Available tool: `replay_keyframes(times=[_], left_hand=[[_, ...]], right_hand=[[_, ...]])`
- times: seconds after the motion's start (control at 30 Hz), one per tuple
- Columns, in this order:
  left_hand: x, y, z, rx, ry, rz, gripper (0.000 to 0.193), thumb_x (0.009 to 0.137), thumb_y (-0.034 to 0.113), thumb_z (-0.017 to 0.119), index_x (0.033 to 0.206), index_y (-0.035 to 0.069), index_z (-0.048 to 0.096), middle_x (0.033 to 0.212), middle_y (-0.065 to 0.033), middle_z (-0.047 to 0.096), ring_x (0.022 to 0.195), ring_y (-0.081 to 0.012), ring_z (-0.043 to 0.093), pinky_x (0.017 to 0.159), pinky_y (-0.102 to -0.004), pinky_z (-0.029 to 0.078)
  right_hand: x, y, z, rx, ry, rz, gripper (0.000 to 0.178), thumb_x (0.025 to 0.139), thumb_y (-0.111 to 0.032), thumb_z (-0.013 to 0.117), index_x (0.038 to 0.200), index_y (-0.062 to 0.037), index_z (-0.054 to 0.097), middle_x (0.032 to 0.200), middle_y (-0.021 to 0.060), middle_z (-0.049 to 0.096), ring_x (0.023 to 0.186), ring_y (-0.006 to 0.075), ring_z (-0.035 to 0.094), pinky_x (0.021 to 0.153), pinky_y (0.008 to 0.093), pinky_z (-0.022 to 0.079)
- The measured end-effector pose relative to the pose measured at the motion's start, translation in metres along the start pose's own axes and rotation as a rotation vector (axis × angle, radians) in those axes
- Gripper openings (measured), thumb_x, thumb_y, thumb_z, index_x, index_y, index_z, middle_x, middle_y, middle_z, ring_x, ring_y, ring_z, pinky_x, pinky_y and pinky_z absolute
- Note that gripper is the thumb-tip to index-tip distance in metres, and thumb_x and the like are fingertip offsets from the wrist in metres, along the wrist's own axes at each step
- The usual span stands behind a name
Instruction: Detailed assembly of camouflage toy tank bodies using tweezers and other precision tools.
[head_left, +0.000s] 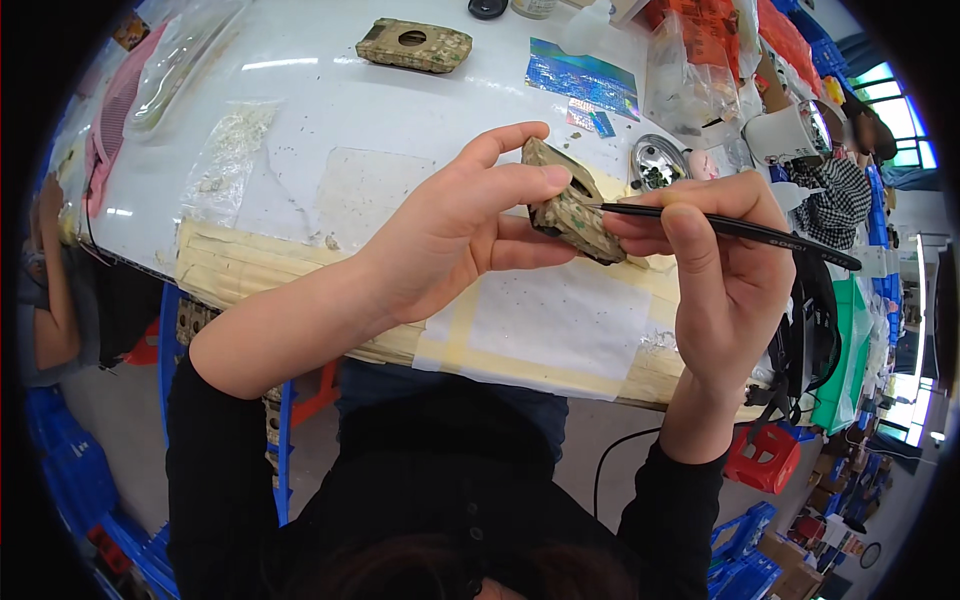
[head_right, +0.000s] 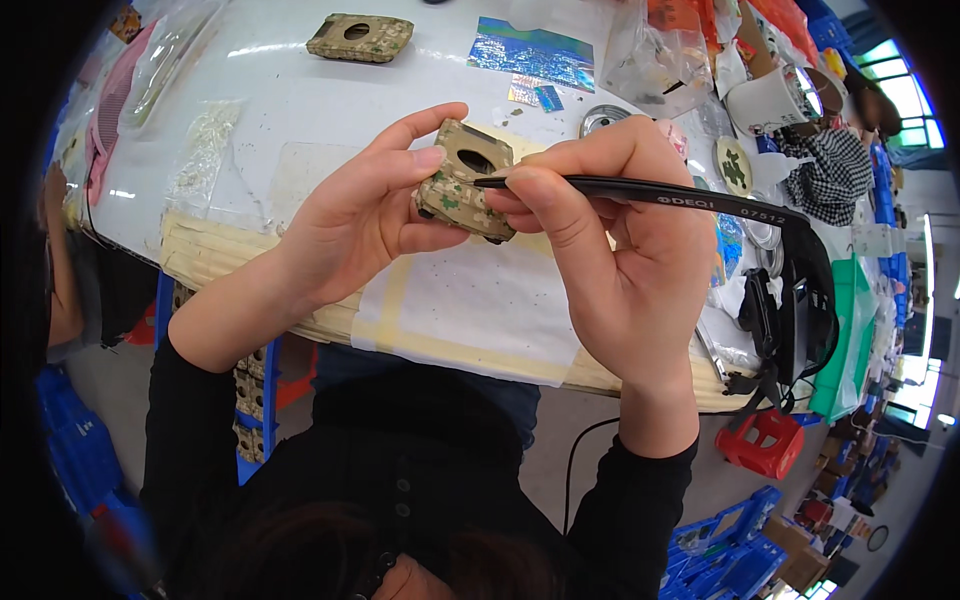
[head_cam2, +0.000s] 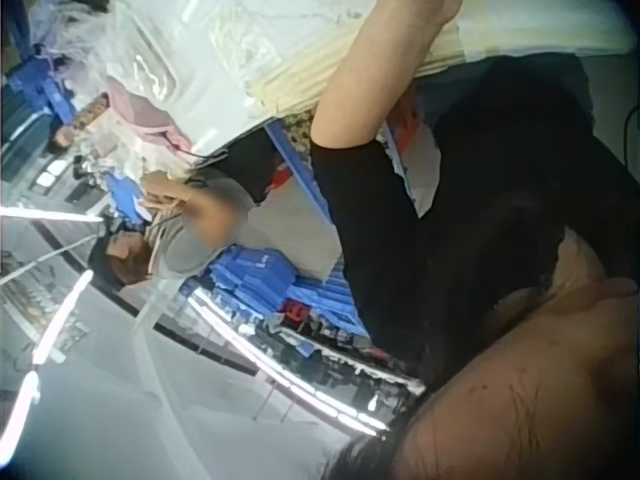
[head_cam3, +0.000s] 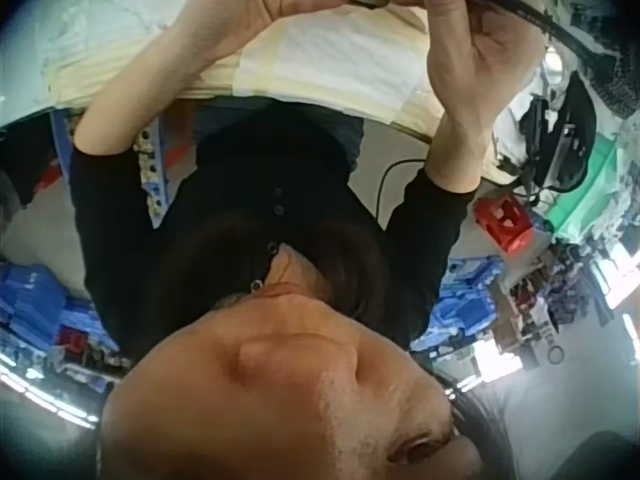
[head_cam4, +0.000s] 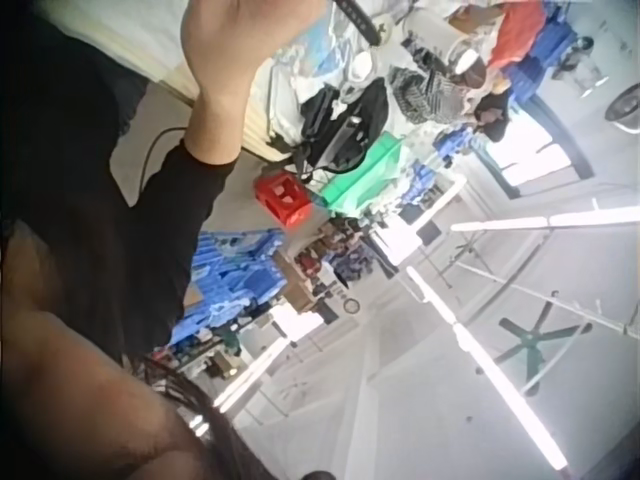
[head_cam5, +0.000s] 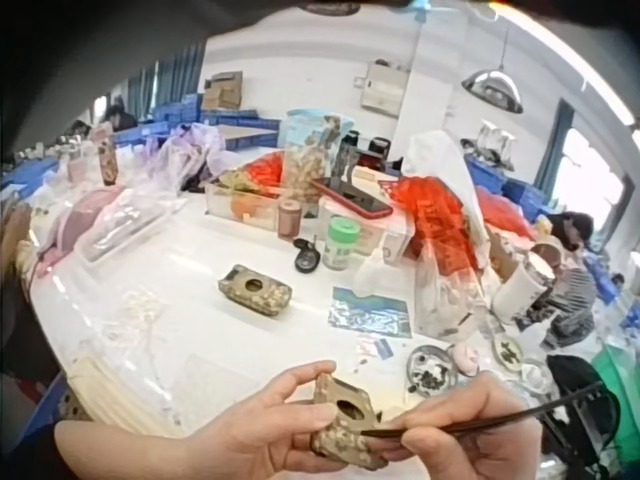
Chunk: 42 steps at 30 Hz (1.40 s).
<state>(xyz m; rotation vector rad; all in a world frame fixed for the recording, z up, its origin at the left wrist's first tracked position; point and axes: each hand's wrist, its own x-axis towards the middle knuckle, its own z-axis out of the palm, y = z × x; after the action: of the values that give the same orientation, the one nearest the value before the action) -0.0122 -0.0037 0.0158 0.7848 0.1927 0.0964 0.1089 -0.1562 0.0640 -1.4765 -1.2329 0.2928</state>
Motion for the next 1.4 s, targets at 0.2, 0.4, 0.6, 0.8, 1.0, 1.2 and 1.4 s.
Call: replay_keyframes(times=[0.2,0.4,0.6,0.8,1.0,1.2,1.4], left_hand=[[0.0008,0.0005,0.0012,0.024,0.005,-0.001,0.075,0.087,0.027,0.060,0.140,0.001,0.013,0.117,-0.0121,0.052,0.098,-0.0204,0.061,0.085,-0.0313,0.050],[0.0008,0.0007,0.0028,0.023,0.017,0.000,0.075,0.087,0.026,0.061,0.139,0.001,0.014,0.116,-0.0121,0.052,0.097,-0.0204,0.061,0.086,-0.0320,0.051],[0.0004,0.0009,0.0020,0.012,0.016,-0.006,0.075,0.087,0.026,0.061,0.139,0.000,0.014,0.117,-0.0118,0.051,0.098,-0.0203,0.061,0.087,-0.0332,0.050],[0.0005,0.0000,0.0005,0.003,0.003,0.005,0.075,0.087,0.026,0.061,0.139,0.000,0.014,0.117,-0.0120,0.051,0.098,-0.0204,0.061,0.087,-0.0331,0.050],[0.0007,0.0007,0.0009,0.017,0.006,-0.006,0.076,0.086,0.026,0.062,0.139,0.000,0.013,0.118,-0.0122,0.051,0.098,-0.0205,0.061,0.087,-0.0330,0.050],[0.0008,0.0002,0.0003,0.013,0.001,-0.001,0.076,0.086,0.027,0.062,0.139,0.000,0.014,0.118,-0.0121,0.051,0.099,-0.0208,0.061,0.087,-0.0327,0.050],[0.0011,-0.0005,0.0002,0.015,0.001,0.003,0.076,0.087,0.026,0.061,0.139,0.000,0.013,0.118,-0.0122,0.051,0.099,-0.0207,0.061,0.087,-0.0323,0.050]], right_hand=[[-0.0001,0.0013,-0.0004,-0.010,-0.009,0.011,0.017,0.093,-0.010,0.053,0.090,0.0062,0.050,0.086,0.0191,0.064,0.075,0.0220,0.068,0.066,0.0269,0.056],[-0.0004,0.0023,-0.0004,-0.012,-0.007,0.004,0.017,0.093,-0.010,0.053,0.091,0.0062,0.050,0.086,0.0188,0.064,0.075,0.0220,0.068,0.066,0.0270,0.056],[-0.0007,0.0027,0.0003,-0.013,-0.003,0.003,0.017,0.093,-0.010,0.053,0.091,0.0061,0.050,0.085,0.0183,0.064,0.075,0.0221,0.068,0.066,0.0270,0.056],[-0.0007,0.0030,0.0004,-0.029,-0.006,-0.007,0.016,0.093,-0.009,0.054,0.091,0.0063,0.050,0.086,0.0176,0.064,0.075,0.0220,0.068,0.066,0.0269,0.056],[-0.0012,0.0039,0.0001,-0.041,-0.012,-0.013,0.016,0.093,-0.009,0.054,0.091,0.0063,0.050,0.086,0.0174,0.064,0.075,0.0220,0.068,0.066,0.0267,0.056],[-0.0014,0.0041,-0.0002,-0.039,-0.017,-0.020,0.015,0.093,-0.008,0.053,0.091,0.0064,0.050,0.087,0.0176,0.063,0.076,0.0221,0.068,0.066,0.0267,0.056],[-0.0013,0.0043,-0.0002,-0.041,-0.022,-0.024,0.014,0.093,-0.007,0.053,0.092,0.0066,0.050,0.087,0.0178,0.063,0.076,0.0224,0.068,0.067,0.0269,0.056]])
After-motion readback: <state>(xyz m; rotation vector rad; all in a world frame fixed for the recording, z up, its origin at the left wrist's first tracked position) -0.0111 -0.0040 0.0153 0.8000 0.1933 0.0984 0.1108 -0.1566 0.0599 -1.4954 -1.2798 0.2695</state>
